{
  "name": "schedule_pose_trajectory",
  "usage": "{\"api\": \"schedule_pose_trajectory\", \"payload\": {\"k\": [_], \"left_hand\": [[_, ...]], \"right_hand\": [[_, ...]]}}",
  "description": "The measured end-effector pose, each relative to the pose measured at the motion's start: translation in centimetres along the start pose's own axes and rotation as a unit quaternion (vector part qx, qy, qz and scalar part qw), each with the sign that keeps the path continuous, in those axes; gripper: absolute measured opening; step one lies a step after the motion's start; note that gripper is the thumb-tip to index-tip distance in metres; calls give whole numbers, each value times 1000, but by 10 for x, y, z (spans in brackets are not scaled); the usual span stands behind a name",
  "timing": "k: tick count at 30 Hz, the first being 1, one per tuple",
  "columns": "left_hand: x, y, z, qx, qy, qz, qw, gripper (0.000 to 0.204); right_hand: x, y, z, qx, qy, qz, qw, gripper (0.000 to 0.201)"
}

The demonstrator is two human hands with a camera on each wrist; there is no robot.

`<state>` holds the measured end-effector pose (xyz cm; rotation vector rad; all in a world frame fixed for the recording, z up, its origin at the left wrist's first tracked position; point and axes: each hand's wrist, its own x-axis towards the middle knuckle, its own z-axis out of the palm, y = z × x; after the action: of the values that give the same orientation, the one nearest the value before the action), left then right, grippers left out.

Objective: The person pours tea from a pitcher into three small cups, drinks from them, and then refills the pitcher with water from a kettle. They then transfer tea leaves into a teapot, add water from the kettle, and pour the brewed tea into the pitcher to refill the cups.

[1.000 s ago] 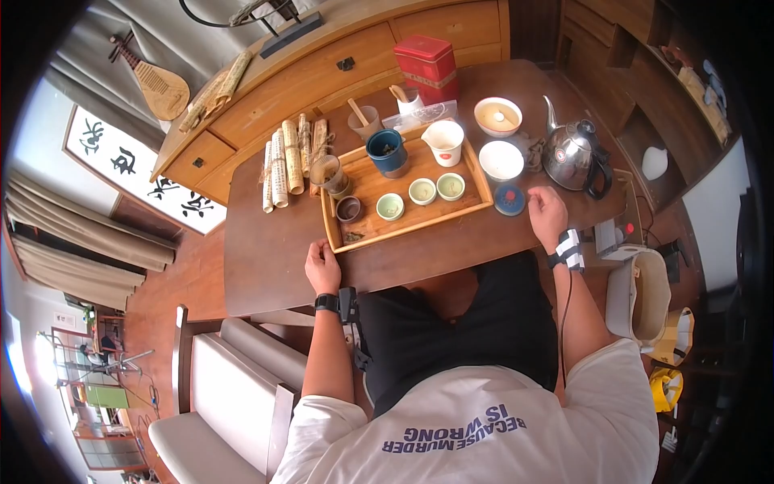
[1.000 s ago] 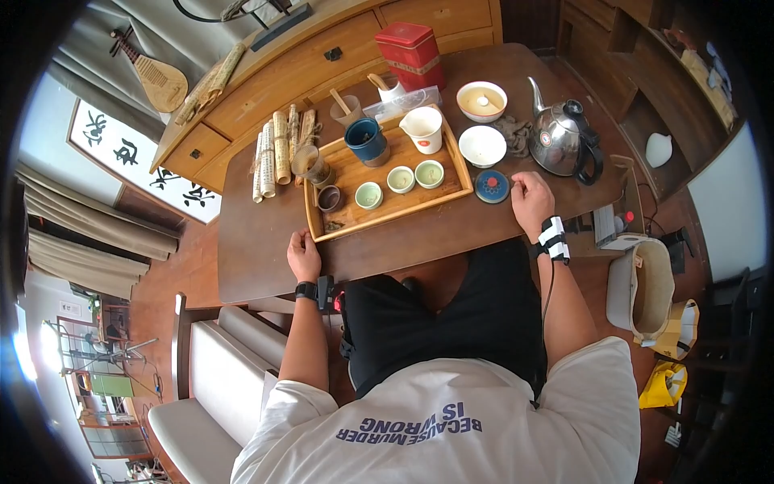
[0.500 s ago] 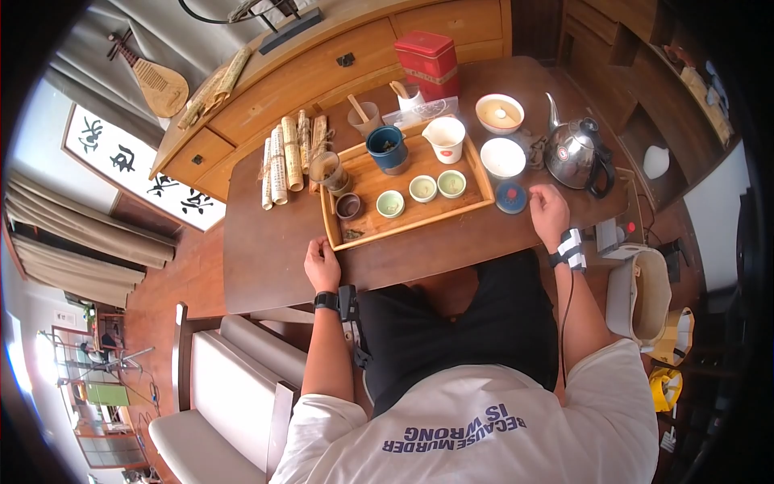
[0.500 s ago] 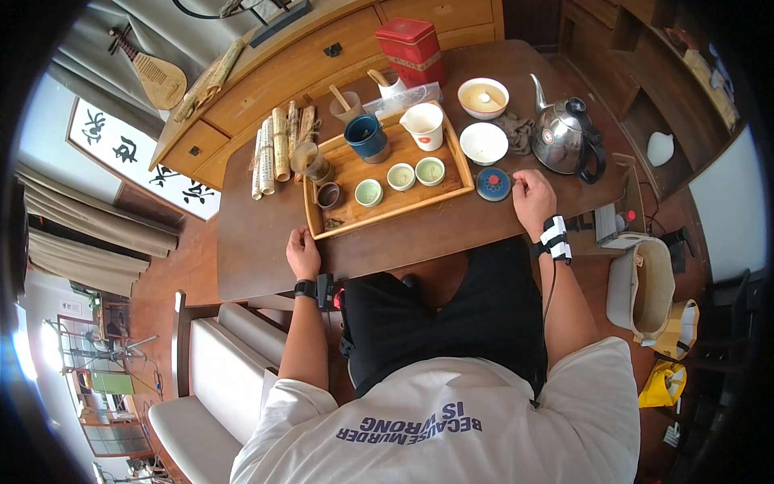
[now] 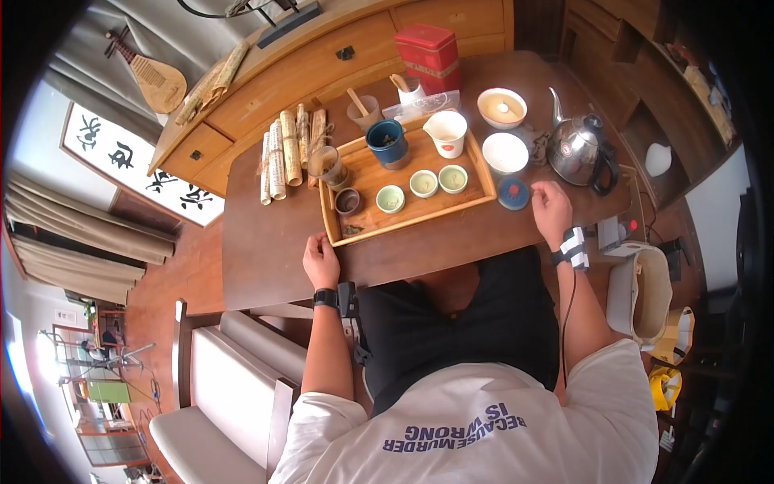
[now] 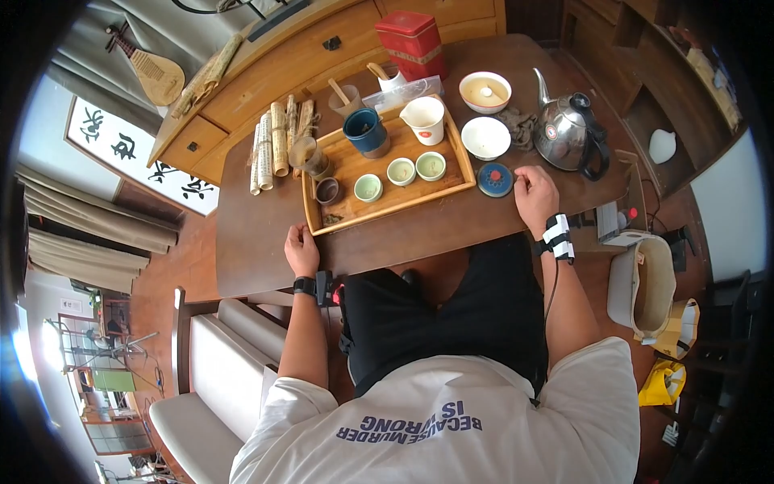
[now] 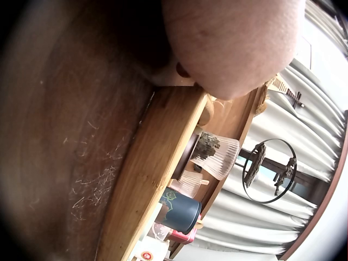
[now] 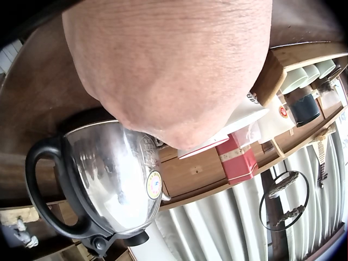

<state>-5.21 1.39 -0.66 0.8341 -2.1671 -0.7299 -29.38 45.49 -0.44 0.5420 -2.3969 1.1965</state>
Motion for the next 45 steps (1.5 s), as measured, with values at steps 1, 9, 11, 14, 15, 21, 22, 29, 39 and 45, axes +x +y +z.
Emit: {"api": "schedule_pose_trajectory", "payload": {"k": [1,9,11,14,15,21,22,29,39,45], "left_hand": [[0,1,0,1,1,1,1000,16],[1,-3,2,-15,-1,-2,1000,15],[1,-1,2,-9,3,1,1000,16],[1,-5,3,-4,6,10,1000,15],[1,-4,3,-3,7,13,1000,15],[1,-3,3,-8,5,2,1000,15],[1,-4,3,-6,4,4,1000,15],[2,-6,3,3,1,5,1000,16],[1,-6,3,1,0,6,1000,16],[1,-5,3,-6,1,0,1000,16]], "right_hand": [[0,-1,-1,1,0,1,1000,11],[0,-3,-1,2,-1,7,1000,11],[0,-4,-1,1,-2,9,1000,11],[0,-1,0,3,0,10,1000,12],[0,-1,0,4,0,10,1000,11],[0,-3,-1,9,2,9,1000,11],[0,-4,-1,10,2,10,1000,11],[1,-3,-1,7,6,0,1000,11],[1,-2,-1,-4,-4,8,1000,10],[1,-1,1,-12,-5,10,1000,10]]}}
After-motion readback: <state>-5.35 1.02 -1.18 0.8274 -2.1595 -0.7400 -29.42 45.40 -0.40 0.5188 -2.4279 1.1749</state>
